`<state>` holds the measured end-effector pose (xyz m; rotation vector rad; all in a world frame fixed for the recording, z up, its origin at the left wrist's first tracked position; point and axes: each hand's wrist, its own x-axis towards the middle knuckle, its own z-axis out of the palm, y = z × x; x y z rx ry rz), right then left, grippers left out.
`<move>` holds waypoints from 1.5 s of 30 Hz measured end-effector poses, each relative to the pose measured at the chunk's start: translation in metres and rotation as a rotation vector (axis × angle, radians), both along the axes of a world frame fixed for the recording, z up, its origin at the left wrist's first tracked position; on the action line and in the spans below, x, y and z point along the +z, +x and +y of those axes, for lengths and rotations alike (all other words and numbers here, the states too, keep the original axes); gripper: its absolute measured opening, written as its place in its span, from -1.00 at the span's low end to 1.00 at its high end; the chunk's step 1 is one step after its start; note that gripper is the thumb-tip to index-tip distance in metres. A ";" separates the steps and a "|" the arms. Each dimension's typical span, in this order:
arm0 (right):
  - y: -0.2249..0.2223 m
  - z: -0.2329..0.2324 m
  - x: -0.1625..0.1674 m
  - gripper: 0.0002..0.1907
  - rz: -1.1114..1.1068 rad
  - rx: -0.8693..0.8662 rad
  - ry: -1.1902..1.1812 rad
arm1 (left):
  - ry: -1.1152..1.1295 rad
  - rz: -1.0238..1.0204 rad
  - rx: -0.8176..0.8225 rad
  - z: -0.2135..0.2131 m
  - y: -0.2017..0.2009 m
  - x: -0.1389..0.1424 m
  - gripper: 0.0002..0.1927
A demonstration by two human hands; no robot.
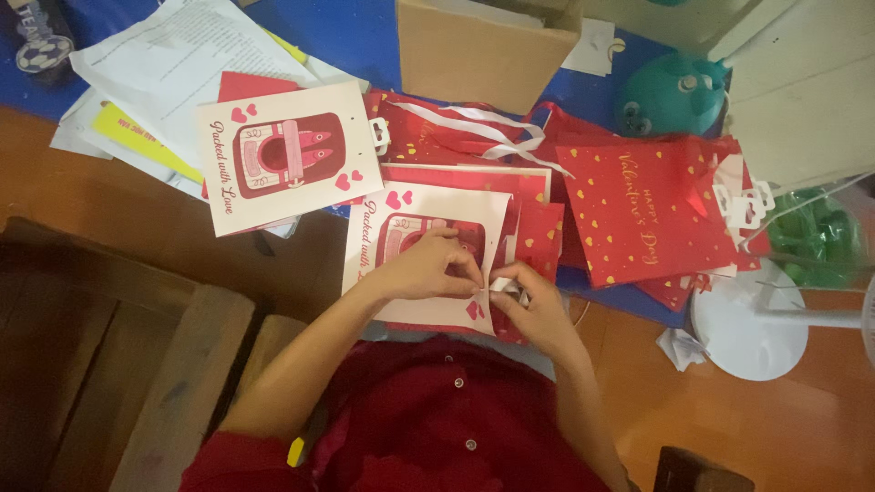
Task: The person ties white and red ribbons onto Valentine's Day gift bags and envelopes. They thread the ribbons through slots, pull them taut, and form bows, then place the finished items into a stack.
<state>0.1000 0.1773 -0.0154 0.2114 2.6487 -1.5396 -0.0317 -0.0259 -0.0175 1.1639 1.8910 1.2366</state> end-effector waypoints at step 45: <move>-0.068 0.023 0.059 -0.55 0.562 0.093 0.460 | 0.215 0.051 0.201 0.003 0.006 -0.002 -0.73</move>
